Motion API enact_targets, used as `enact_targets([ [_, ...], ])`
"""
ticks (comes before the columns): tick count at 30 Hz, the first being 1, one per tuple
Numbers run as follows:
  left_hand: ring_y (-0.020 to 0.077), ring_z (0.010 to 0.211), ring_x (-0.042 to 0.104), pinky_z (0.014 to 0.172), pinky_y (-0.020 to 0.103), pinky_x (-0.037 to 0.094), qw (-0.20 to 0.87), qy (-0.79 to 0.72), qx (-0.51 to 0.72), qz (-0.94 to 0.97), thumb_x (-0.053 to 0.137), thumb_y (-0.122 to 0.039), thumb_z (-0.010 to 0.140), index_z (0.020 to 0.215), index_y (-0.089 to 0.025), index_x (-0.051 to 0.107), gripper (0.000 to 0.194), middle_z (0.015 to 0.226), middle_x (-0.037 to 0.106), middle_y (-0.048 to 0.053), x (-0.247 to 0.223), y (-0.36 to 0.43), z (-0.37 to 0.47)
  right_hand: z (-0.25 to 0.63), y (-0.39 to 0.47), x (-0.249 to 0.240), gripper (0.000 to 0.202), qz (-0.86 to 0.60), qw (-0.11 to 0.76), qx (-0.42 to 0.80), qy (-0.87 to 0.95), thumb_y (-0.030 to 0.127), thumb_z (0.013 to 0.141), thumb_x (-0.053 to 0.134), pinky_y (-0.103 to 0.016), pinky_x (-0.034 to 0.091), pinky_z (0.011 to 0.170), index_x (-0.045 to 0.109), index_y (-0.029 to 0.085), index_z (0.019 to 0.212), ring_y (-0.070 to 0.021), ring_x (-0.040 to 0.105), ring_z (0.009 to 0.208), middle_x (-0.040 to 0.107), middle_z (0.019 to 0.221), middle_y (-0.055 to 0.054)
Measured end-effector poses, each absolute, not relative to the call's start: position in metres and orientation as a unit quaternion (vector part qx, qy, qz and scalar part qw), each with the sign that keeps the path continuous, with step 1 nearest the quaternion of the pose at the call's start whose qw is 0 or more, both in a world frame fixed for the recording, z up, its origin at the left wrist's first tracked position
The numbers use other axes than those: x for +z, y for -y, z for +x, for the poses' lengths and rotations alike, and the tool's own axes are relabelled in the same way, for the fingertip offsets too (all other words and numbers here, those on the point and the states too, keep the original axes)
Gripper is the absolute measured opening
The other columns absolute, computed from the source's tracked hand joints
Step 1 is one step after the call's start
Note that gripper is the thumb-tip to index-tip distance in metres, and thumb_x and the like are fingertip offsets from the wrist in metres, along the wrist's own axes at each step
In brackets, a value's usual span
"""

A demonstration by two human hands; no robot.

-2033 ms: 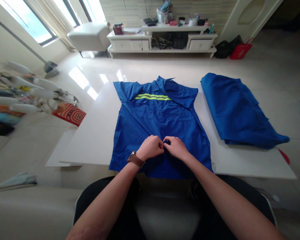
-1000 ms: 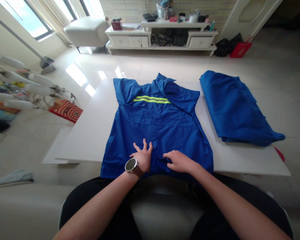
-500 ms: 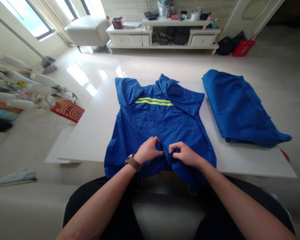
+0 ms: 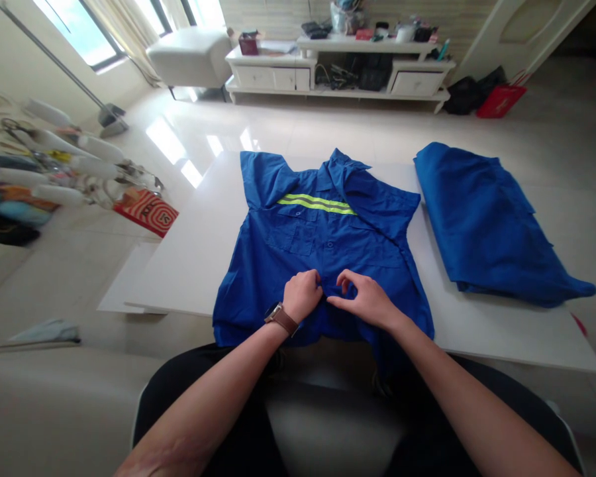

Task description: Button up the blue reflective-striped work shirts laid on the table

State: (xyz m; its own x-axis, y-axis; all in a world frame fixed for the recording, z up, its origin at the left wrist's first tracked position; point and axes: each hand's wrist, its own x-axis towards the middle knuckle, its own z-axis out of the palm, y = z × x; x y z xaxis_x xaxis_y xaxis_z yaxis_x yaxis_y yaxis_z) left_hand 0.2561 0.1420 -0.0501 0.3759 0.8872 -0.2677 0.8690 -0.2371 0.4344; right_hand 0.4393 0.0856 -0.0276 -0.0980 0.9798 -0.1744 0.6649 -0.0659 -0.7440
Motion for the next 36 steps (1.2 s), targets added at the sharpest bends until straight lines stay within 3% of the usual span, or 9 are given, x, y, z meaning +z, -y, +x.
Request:
enact_targets([
  [2, 0.0233, 0.091, 0.069, 0.077, 0.03, 0.048, 0.271, -0.554, 0.023, 0.787, 0.061, -0.021, 0.087, 0.097, -0.023, 0.072, 0.015, 0.098, 0.075, 0.007, -0.049, -0.143, 0.256, 0.441, -0.083, -0.036, 0.047, -0.664, 0.165, 0.275, 0.676, 0.054, 0.078, 0.079, -0.028, 0.044, 0.075, 0.064, 0.025, 0.111, -0.0199, 0.064, 0.09, 0.068, 0.11, -0.003],
  [5, 0.0226, 0.088, 0.069, 0.076, 0.029, 0.048, 0.274, -0.545, 0.036, 0.792, 0.063, -0.02, 0.083, 0.094, -0.023, 0.074, 0.016, 0.095, 0.076, 0.006, -0.046, -0.142, 0.258, 0.438, -0.08, -0.046, 0.049, -0.654, 0.128, 0.199, 0.718, 0.046, 0.083, 0.078, -0.032, 0.045, 0.085, 0.061, 0.023, 0.123, -0.0252, 0.061, 0.109, 0.065, 0.124, -0.008],
  [9, 0.0215, 0.083, 0.068, 0.071, 0.028, 0.047, 0.287, -0.537, 0.044, 0.792, 0.064, -0.021, 0.08, 0.087, -0.024, 0.075, 0.013, 0.088, 0.076, 0.004, -0.04, -0.14, 0.26, 0.429, -0.08, -0.05, 0.041, -0.629, 0.105, 0.18, 0.749, 0.043, 0.088, 0.074, -0.035, 0.043, 0.089, 0.062, 0.021, 0.12, -0.0266, 0.058, 0.111, 0.068, 0.117, -0.009],
  [12, 0.0206, 0.08, 0.068, 0.07, 0.028, 0.046, 0.3, -0.529, 0.043, 0.793, 0.065, -0.022, 0.079, 0.084, -0.024, 0.074, 0.011, 0.086, 0.076, 0.003, -0.039, -0.14, 0.261, 0.424, -0.081, -0.051, 0.024, -0.632, 0.097, 0.186, 0.746, 0.03, 0.095, 0.062, -0.034, 0.041, 0.089, 0.064, 0.02, 0.117, -0.0254, 0.058, 0.11, 0.069, 0.113, -0.009],
  [15, 0.0196, 0.077, 0.068, 0.068, 0.027, 0.045, 0.31, -0.522, 0.058, 0.793, 0.065, -0.019, 0.079, 0.096, -0.026, 0.075, 0.021, 0.082, 0.075, 0.001, -0.038, -0.141, 0.259, 0.425, -0.084, -0.053, 0.023, -0.647, 0.123, 0.224, 0.718, 0.017, 0.098, 0.047, -0.03, 0.041, 0.087, 0.066, 0.021, 0.111, -0.0213, 0.061, 0.104, 0.069, 0.11, -0.007],
  [20, 0.0192, 0.082, 0.07, 0.075, 0.027, 0.048, 0.303, -0.516, 0.064, 0.799, 0.063, -0.019, 0.084, 0.109, -0.028, 0.077, 0.03, 0.086, 0.077, 0.0, -0.037, -0.141, 0.257, 0.427, -0.087, -0.062, 0.028, -0.649, 0.197, 0.268, 0.684, 0.009, 0.093, 0.041, -0.026, 0.044, 0.084, 0.064, 0.022, 0.103, -0.0185, 0.062, 0.097, 0.065, 0.107, -0.005],
  [25, 0.019, 0.083, 0.071, 0.077, 0.026, 0.05, 0.311, -0.516, 0.061, 0.796, 0.064, -0.02, 0.084, 0.109, -0.027, 0.08, 0.03, 0.088, 0.078, 0.001, -0.034, -0.141, 0.256, 0.426, -0.088, -0.064, 0.007, -0.643, 0.231, 0.295, 0.668, 0.021, 0.092, 0.057, -0.028, 0.045, 0.086, 0.062, 0.021, 0.096, -0.0191, 0.062, 0.095, 0.066, 0.1, -0.004],
  [36, 0.0199, 0.081, 0.07, 0.078, 0.028, 0.05, 0.309, -0.501, 0.089, 0.804, 0.063, -0.018, 0.083, 0.108, -0.024, 0.081, 0.031, 0.086, 0.078, 0.003, -0.039, -0.141, 0.256, 0.431, -0.091, -0.063, 0.014, -0.652, 0.233, 0.3, 0.656, 0.023, 0.096, 0.055, -0.028, 0.045, 0.085, 0.069, 0.024, 0.094, -0.0196, 0.067, 0.097, 0.073, 0.102, -0.002],
])
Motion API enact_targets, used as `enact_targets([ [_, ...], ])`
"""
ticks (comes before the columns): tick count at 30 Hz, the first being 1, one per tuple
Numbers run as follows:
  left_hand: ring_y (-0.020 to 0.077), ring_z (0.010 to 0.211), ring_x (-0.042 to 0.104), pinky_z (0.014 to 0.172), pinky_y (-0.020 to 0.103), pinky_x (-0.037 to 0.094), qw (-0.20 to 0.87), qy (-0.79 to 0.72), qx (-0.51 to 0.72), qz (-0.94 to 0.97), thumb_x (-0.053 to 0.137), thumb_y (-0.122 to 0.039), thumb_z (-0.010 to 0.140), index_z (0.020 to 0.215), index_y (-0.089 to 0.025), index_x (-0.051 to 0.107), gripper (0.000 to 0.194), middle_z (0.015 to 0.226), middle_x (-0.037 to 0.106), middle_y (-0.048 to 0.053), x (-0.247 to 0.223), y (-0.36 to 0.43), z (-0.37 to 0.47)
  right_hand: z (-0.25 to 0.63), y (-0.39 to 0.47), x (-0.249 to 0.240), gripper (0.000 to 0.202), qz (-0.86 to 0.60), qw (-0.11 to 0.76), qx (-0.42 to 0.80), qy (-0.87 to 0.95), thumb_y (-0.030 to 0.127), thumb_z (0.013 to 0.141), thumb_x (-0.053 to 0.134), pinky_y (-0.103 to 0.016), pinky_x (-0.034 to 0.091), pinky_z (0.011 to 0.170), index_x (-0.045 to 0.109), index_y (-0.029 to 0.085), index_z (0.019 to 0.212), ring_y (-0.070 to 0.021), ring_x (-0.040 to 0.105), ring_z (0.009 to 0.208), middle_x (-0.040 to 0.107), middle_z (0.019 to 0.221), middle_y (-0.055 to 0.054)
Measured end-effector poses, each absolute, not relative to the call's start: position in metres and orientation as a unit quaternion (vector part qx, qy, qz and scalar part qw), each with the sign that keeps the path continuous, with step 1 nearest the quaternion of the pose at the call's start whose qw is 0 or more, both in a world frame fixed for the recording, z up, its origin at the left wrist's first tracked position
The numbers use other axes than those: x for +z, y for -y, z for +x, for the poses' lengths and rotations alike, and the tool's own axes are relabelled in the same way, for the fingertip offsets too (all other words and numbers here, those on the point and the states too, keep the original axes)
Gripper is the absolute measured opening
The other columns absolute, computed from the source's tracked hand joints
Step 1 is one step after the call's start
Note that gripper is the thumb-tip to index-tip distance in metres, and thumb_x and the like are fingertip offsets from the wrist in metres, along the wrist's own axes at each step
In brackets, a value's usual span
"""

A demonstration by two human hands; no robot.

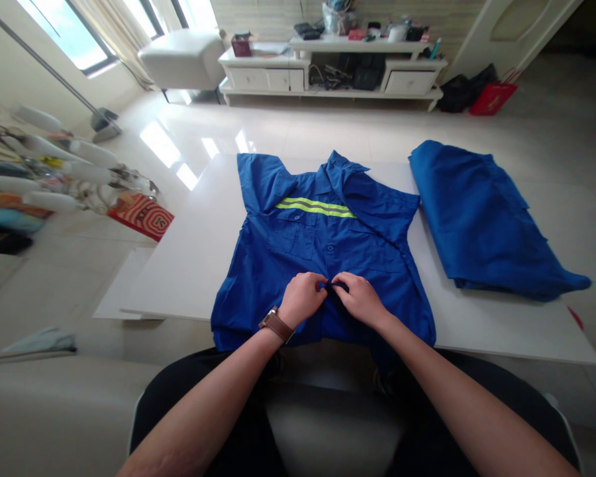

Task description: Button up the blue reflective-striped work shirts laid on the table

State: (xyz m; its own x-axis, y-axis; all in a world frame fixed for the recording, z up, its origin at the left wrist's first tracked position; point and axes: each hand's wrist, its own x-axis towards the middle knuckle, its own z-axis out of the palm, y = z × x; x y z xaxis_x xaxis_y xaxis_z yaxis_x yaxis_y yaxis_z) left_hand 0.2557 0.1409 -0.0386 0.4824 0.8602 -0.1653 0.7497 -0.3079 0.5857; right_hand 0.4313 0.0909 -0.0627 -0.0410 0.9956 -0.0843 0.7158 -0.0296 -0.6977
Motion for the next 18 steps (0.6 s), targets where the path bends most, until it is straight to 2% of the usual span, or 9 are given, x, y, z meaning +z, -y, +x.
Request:
enact_targets([
  [10, 0.0192, 0.077, 0.068, 0.073, 0.027, 0.047, 0.301, -0.465, 0.101, 0.827, 0.062, -0.016, 0.081, 0.095, -0.022, 0.083, 0.025, 0.082, 0.077, 0.004, -0.0377, -0.1438, 0.2549, 0.4305, -0.0941, -0.0604, 0.012, -0.67, 0.233, 0.278, 0.648, 0.025, 0.094, 0.055, -0.029, 0.044, 0.083, 0.067, 0.025, 0.094, -0.0195, 0.066, 0.096, 0.071, 0.1, -0.002],
  [18, 0.0189, 0.079, 0.068, 0.076, 0.027, 0.047, 0.306, -0.47, 0.091, 0.823, 0.062, -0.017, 0.083, 0.103, -0.023, 0.082, 0.029, 0.087, 0.077, 0.004, -0.0395, -0.142, 0.2554, 0.429, -0.0918, -0.0605, 0.02, -0.691, 0.198, 0.3, 0.627, 0.024, 0.097, 0.05, -0.03, 0.045, 0.084, 0.068, 0.028, 0.105, -0.0222, 0.068, 0.102, 0.075, 0.107, -0.002],
])
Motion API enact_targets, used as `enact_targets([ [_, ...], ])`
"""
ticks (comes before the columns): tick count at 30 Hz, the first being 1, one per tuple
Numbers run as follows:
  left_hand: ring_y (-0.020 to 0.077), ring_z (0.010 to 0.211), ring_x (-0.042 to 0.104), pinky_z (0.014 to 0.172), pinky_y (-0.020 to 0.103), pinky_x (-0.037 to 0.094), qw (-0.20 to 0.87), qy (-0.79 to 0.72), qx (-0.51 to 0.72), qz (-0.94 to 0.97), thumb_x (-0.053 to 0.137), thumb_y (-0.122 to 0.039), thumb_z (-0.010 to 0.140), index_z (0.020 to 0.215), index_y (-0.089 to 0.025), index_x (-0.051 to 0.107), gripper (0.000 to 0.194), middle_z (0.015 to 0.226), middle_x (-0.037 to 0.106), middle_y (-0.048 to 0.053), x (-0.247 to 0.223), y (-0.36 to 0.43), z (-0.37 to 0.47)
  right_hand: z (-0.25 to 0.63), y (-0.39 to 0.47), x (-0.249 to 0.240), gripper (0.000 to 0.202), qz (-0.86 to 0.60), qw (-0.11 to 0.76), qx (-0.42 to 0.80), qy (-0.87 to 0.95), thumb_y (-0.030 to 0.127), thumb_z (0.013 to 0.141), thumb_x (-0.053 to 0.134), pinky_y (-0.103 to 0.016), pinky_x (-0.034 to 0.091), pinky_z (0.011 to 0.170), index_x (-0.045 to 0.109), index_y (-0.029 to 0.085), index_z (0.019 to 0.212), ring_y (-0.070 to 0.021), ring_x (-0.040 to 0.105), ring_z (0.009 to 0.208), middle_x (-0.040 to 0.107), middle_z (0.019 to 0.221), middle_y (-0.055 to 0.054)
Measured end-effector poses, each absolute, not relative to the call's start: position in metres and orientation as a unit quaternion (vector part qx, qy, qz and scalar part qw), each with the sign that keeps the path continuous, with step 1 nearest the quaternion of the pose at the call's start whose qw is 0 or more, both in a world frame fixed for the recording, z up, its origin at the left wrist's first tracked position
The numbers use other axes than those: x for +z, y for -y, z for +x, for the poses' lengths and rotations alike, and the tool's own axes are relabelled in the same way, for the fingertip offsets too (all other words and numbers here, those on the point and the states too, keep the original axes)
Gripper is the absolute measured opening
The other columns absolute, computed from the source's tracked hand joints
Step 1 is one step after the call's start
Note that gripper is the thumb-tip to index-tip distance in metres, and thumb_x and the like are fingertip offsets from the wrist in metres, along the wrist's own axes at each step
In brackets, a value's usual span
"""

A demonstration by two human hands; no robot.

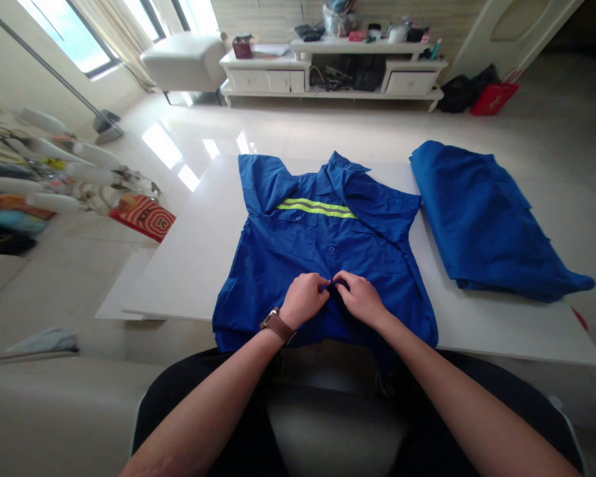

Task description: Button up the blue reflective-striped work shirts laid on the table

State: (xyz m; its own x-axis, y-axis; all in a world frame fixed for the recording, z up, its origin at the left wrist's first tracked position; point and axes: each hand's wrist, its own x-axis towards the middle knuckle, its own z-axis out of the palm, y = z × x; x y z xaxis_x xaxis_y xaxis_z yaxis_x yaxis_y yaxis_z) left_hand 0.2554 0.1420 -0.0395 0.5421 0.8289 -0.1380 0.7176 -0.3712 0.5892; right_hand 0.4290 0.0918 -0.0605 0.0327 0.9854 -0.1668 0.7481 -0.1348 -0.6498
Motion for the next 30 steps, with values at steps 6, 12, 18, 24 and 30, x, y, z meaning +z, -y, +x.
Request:
enact_targets([
  [6, 0.0176, 0.076, 0.068, 0.07, 0.026, 0.045, 0.319, -0.492, 0.096, 0.804, 0.064, -0.018, 0.081, 0.105, -0.025, 0.081, 0.03, 0.081, 0.077, 0.001, -0.0381, -0.1413, 0.2548, 0.4305, -0.0922, -0.0594, 0.022, -0.672, 0.224, 0.305, 0.636, 0.029, 0.093, 0.058, -0.029, 0.047, 0.084, 0.07, 0.027, 0.111, -0.0199, 0.068, 0.093, 0.074, 0.098, -0.001],
  [12, 0.0159, 0.071, 0.066, 0.064, 0.025, 0.041, 0.328, -0.493, 0.096, 0.8, 0.064, -0.019, 0.081, 0.098, -0.025, 0.08, 0.024, 0.078, 0.075, 0.0, -0.0345, -0.1396, 0.2561, 0.4333, -0.0938, -0.0614, 0.012, -0.651, 0.248, 0.305, 0.649, 0.025, 0.091, 0.062, -0.03, 0.048, 0.09, 0.071, 0.024, 0.099, -0.0188, 0.066, 0.096, 0.073, 0.101, -0.003],
  [18, 0.0167, 0.073, 0.066, 0.067, 0.025, 0.043, 0.332, -0.493, 0.094, 0.798, 0.065, -0.02, 0.083, 0.099, -0.026, 0.08, 0.022, 0.079, 0.075, 0.0, -0.0337, -0.1393, 0.256, 0.4328, -0.0934, -0.0615, 0.004, -0.643, 0.254, 0.309, 0.653, 0.024, 0.089, 0.064, -0.028, 0.047, 0.085, 0.066, 0.022, 0.091, -0.0174, 0.063, 0.09, 0.069, 0.094, -0.002],
  [24, 0.0161, 0.072, 0.066, 0.066, 0.024, 0.043, 0.333, -0.487, 0.091, 0.802, 0.064, -0.019, 0.083, 0.098, -0.025, 0.079, 0.022, 0.078, 0.075, 0.0, -0.0322, -0.1394, 0.2564, 0.4321, -0.0922, -0.059, 0.009, -0.641, 0.241, 0.286, 0.67, 0.025, 0.093, 0.057, -0.028, 0.044, 0.084, 0.065, 0.023, 0.089, -0.0178, 0.063, 0.092, 0.068, 0.094, -0.002],
  [30, 0.0151, 0.07, 0.065, 0.064, 0.024, 0.04, 0.344, -0.478, 0.091, 0.803, 0.063, -0.018, 0.083, 0.097, -0.024, 0.078, 0.022, 0.077, 0.074, 0.0, -0.0341, -0.1394, 0.2558, 0.4313, -0.0919, -0.0593, 0.009, -0.644, 0.236, 0.283, 0.671, 0.023, 0.093, 0.055, -0.029, 0.044, 0.084, 0.064, 0.024, 0.092, -0.0187, 0.064, 0.094, 0.07, 0.097, -0.002],
])
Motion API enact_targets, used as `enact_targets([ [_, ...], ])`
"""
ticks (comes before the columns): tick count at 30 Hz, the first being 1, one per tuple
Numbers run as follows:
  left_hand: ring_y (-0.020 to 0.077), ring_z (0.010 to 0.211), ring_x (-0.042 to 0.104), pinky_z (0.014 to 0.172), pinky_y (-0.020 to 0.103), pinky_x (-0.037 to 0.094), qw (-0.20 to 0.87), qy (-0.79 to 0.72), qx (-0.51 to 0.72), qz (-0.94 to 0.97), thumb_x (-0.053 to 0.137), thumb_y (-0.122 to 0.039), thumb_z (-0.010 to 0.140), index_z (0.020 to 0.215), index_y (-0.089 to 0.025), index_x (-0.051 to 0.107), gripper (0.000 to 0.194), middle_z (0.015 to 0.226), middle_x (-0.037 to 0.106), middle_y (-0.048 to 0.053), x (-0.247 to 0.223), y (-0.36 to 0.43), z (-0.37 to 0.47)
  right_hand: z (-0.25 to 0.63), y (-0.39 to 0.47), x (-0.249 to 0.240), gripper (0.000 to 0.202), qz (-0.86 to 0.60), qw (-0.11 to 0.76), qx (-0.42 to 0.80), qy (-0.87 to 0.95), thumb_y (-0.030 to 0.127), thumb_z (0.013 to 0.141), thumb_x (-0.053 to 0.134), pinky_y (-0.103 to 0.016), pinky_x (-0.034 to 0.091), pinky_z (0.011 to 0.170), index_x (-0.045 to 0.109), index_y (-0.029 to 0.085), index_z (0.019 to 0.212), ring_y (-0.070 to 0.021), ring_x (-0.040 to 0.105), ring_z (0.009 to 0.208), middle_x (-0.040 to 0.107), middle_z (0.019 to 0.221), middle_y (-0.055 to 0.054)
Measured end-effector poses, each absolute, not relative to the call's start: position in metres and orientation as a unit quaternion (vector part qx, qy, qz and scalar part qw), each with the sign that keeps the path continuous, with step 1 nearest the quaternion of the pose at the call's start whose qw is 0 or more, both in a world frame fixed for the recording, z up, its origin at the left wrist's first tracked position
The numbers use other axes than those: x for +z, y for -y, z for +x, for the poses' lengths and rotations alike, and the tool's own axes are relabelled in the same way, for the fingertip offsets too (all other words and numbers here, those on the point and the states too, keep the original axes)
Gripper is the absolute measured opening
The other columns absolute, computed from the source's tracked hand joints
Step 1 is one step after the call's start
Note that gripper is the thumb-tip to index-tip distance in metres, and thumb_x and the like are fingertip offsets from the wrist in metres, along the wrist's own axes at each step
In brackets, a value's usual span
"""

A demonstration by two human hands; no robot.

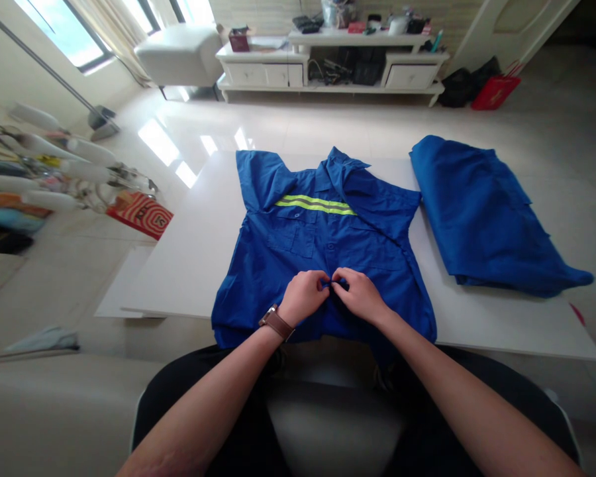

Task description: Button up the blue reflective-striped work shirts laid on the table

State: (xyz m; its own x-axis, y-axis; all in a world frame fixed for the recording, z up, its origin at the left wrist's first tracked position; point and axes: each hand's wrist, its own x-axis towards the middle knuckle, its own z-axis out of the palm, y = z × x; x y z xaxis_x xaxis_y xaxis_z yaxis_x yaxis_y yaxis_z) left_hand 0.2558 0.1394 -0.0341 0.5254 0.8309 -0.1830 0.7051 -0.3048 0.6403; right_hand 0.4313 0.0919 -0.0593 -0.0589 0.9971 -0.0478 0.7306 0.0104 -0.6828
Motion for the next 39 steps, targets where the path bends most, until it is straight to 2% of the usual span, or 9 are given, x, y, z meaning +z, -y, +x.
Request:
enact_targets([
  [14, 0.0154, 0.072, 0.065, 0.065, 0.024, 0.041, 0.351, -0.482, 0.094, 0.798, 0.064, -0.019, 0.084, 0.1, -0.024, 0.077, 0.022, 0.079, 0.074, 0.0, -0.03, -0.139, 0.255, 0.43, -0.093, -0.058, 0.009, -0.643, 0.295, 0.29, 0.644, 0.022, 0.089, 0.055, -0.029, 0.045, 0.084, 0.063, 0.022, 0.087, -0.0189, 0.064, 0.091, 0.07, 0.093, -0.003],
  [22, 0.0152, 0.072, 0.065, 0.064, 0.024, 0.04, 0.356, -0.478, 0.102, 0.797, 0.065, -0.018, 0.083, 0.103, -0.025, 0.075, 0.023, 0.079, 0.073, -0.001, -0.034, -0.14, 0.254, 0.431, -0.098, -0.062, 0.012, -0.65, 0.345, 0.356, 0.576, 0.029, 0.085, 0.057, -0.029, 0.048, 0.084, 0.066, 0.021, 0.084, -0.0179, 0.065, 0.088, 0.071, 0.088, -0.001],
  [39, 0.0151, 0.073, 0.066, 0.065, 0.023, 0.042, 0.371, -0.477, 0.115, 0.788, 0.065, -0.017, 0.084, 0.106, -0.026, 0.072, 0.024, 0.079, 0.073, -0.003, -0.038, -0.141, 0.254, 0.433, -0.101, -0.07, 0.02, -0.663, 0.383, 0.38, 0.519, 0.039, 0.079, 0.062, -0.032, 0.049, 0.081, 0.068, 0.02, 0.078, -0.0203, 0.064, 0.085, 0.07, 0.083, -0.003],
])
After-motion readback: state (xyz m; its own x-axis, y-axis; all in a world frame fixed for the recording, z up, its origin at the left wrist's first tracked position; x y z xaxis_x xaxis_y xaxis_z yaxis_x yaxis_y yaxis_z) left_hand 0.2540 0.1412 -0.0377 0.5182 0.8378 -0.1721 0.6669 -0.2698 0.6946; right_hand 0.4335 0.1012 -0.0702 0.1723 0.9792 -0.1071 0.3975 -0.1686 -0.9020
